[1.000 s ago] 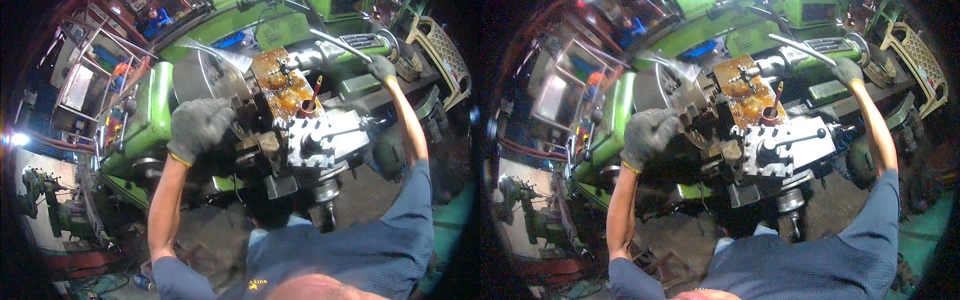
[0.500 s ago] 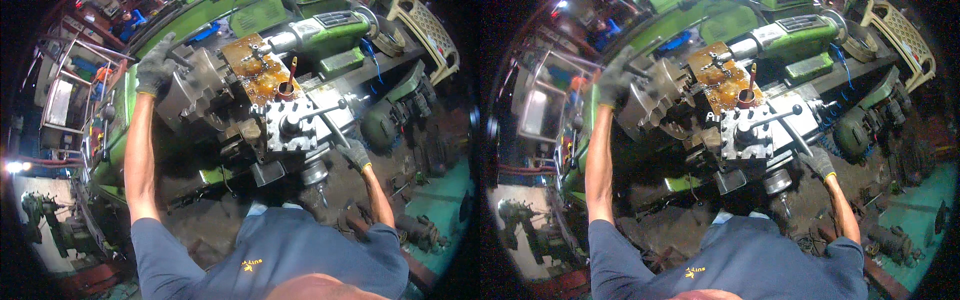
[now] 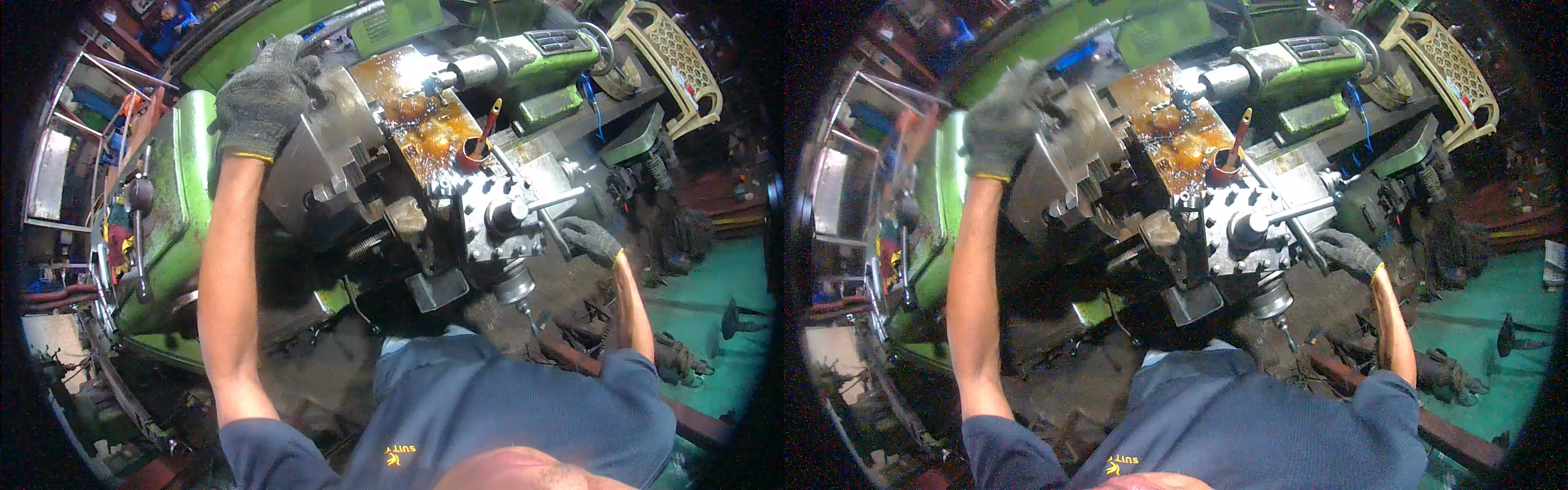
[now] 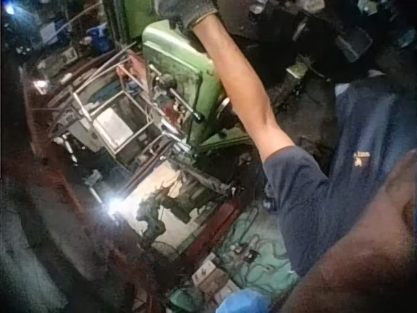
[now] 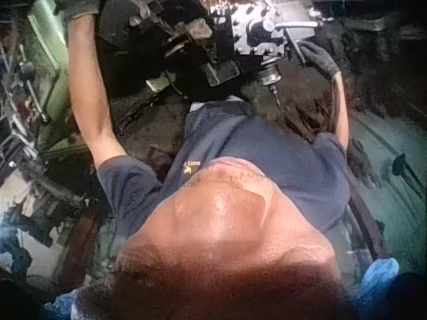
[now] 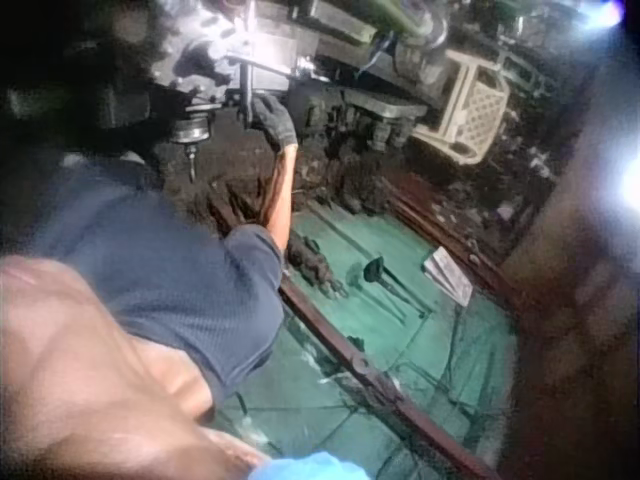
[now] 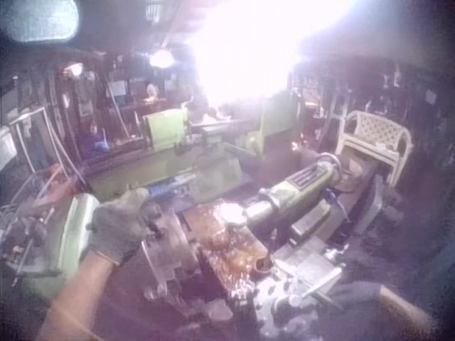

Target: The person operates a green metal lathe, adjusting the tool post and carriage while a cylindrical metal workpiece rotates. They use a brush to apply cutting fluid and manipulate various levers and handles to control the machining process.

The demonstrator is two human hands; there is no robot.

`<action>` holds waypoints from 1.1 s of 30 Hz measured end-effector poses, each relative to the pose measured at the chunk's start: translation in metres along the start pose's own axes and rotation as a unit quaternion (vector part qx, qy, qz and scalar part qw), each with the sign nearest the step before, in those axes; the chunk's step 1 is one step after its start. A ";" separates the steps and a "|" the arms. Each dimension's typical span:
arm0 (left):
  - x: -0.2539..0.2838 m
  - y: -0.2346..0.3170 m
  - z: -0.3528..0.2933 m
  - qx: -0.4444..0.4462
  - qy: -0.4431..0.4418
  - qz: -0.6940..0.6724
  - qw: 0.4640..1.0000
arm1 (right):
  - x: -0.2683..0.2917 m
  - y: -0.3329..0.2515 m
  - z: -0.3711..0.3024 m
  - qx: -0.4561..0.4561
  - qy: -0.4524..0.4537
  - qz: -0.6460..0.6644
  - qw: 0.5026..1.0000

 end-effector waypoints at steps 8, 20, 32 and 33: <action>-0.003 0.019 -0.013 0.098 0.072 0.061 0.991 | 0.051 -0.093 0.042 0.095 0.091 -0.324 0.937; 0.000 0.019 -0.012 0.107 0.078 0.057 0.990 | -0.097 -0.270 0.318 0.438 -0.057 -0.530 0.723; 0.003 0.019 -0.015 0.114 0.063 0.110 0.985 | -0.135 -0.255 0.393 0.422 -0.154 -0.495 0.743; 0.005 0.019 -0.015 0.123 0.053 0.112 0.985 | -0.138 -0.260 0.388 0.415 -0.162 -0.517 0.731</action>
Point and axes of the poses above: each hand's wrist, its own z-axis towards the middle knuckle, its own x-axis out of the back of the hand, y = z × x, the point moved 5 cm from there along z, towards the middle knuckle, and after that the axes turned 15 degrees about x, right-handed, at the moved point
